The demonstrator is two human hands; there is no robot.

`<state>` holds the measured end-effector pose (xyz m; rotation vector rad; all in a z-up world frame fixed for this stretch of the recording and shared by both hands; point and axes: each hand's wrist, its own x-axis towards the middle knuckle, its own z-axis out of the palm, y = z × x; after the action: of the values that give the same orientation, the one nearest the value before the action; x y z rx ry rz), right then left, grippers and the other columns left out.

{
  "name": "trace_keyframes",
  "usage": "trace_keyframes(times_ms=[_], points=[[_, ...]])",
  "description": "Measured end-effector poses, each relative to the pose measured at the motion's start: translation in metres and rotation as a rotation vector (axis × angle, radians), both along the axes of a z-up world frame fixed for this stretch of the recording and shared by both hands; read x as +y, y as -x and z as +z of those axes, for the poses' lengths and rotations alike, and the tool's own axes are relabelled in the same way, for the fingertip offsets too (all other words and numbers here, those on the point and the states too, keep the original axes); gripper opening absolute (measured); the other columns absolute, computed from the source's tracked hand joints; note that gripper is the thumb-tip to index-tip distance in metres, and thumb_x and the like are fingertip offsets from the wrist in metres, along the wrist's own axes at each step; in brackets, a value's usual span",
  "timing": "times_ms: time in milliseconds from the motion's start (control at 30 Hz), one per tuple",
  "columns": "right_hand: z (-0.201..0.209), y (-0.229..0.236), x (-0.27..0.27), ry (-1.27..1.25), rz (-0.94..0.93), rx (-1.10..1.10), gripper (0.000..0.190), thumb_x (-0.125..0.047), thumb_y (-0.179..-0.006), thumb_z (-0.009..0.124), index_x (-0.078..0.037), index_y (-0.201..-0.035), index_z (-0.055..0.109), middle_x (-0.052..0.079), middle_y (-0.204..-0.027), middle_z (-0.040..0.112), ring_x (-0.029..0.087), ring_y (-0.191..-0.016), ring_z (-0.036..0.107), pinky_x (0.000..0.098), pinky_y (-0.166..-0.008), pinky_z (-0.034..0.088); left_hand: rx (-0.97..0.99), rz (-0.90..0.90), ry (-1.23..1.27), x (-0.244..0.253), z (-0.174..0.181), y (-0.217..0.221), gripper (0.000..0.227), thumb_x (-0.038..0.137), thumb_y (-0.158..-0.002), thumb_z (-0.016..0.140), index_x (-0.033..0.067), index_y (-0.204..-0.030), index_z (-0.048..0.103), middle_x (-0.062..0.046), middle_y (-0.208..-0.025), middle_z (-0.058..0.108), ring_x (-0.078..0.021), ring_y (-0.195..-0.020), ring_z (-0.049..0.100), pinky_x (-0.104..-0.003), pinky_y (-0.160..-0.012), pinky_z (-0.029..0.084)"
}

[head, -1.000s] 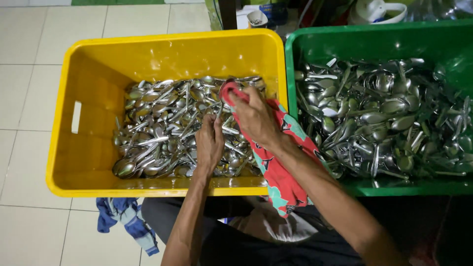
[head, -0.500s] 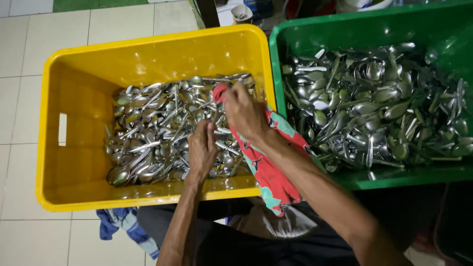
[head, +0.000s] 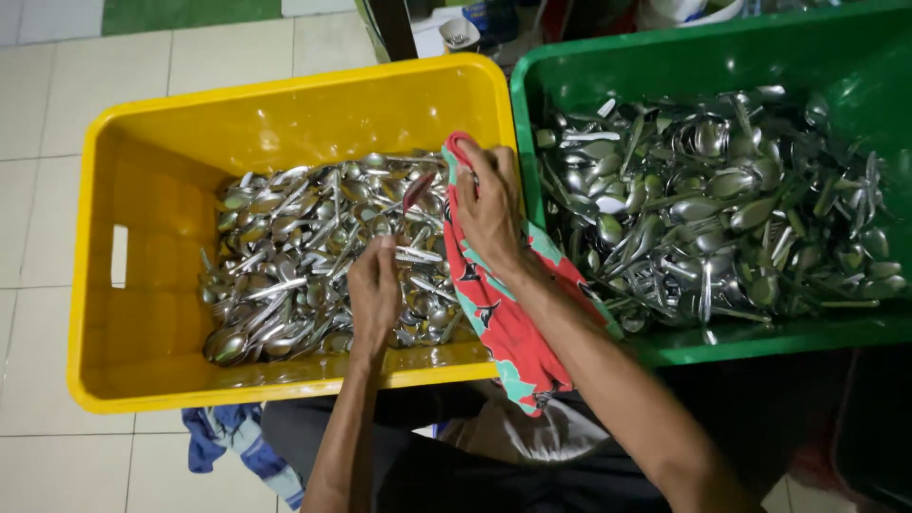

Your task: Wiping metal spoons with a cloth and moving them from a yellow bin to a green bin.

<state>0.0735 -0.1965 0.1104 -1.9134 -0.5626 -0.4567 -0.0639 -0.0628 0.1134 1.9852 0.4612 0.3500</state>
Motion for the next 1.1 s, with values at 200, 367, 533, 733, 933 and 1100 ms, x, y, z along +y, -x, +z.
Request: trace_keyframes(times_ms=[200,367,533,733,933,1100], points=[[-0.014,-0.005,0.001,-0.023,0.127,0.084,0.034,-0.002,-0.101,0.051,-0.006,-0.132,0.065,0.012,-0.104,0.047,0.031,-0.090,0.058,0.0423,-0.081,0.052,0.018,0.030,0.175,-0.002,0.000,0.002,0.026,0.015,-0.105,0.046,0.0079,-0.092,0.067,-0.004,-0.063,0.051,-0.0163,-0.059,0.045,-0.033,-0.063,0.043],[0.010,0.017,0.007,0.143,0.245,-0.041,0.027,-0.004,-0.102,0.051,-0.004,-0.123,0.069,0.012,-0.103,0.049,0.026,-0.082,0.063,0.0340,-0.068,0.056,-0.020,-0.008,0.156,-0.004,0.002,0.004,0.023,0.015,-0.104,0.048,0.0061,-0.089,0.065,-0.003,-0.060,0.049,-0.0154,-0.059,0.046,-0.032,-0.060,0.040],[-0.013,0.013,0.014,0.402,0.360,-0.315,0.022,-0.011,-0.101,0.058,-0.002,-0.117,0.070,0.014,-0.101,0.048,0.020,-0.073,0.060,0.0281,-0.056,0.053,-0.008,0.024,0.029,-0.001,-0.012,0.004,0.029,0.019,-0.110,0.045,0.0051,-0.093,0.063,-0.010,-0.065,0.058,-0.0201,-0.058,0.050,-0.035,-0.062,0.044],[0.011,0.025,0.010,0.381,0.308,-0.433,0.017,-0.006,-0.096,0.059,-0.009,-0.106,0.073,0.010,-0.102,0.049,0.023,-0.069,0.065,0.0319,-0.054,0.056,-0.101,-0.075,-0.239,-0.001,-0.005,0.004,0.023,0.016,-0.107,0.049,0.0072,-0.090,0.062,-0.011,-0.058,0.058,-0.0230,-0.049,0.052,-0.036,-0.052,0.041],[-0.010,0.013,0.019,0.169,0.334,-0.127,0.025,0.008,-0.094,0.062,-0.004,-0.115,0.070,0.010,-0.103,0.049,0.013,-0.067,0.048,0.0169,-0.041,0.044,-0.155,-0.107,-0.472,0.013,-0.039,0.001,0.017,0.021,-0.104,0.056,0.0110,-0.092,0.062,-0.011,-0.057,0.059,-0.0314,-0.050,0.060,-0.039,-0.051,0.047],[-0.028,-0.011,0.007,-0.002,0.170,0.255,0.028,-0.011,-0.099,0.052,-0.006,-0.123,0.066,0.024,-0.111,0.058,0.049,-0.103,0.065,0.0536,-0.090,0.052,-0.104,-0.106,-0.510,0.007,-0.037,0.000,0.013,0.016,-0.106,0.053,0.0114,-0.097,0.062,-0.008,-0.060,0.061,-0.0214,-0.046,0.056,-0.032,-0.049,0.047]])
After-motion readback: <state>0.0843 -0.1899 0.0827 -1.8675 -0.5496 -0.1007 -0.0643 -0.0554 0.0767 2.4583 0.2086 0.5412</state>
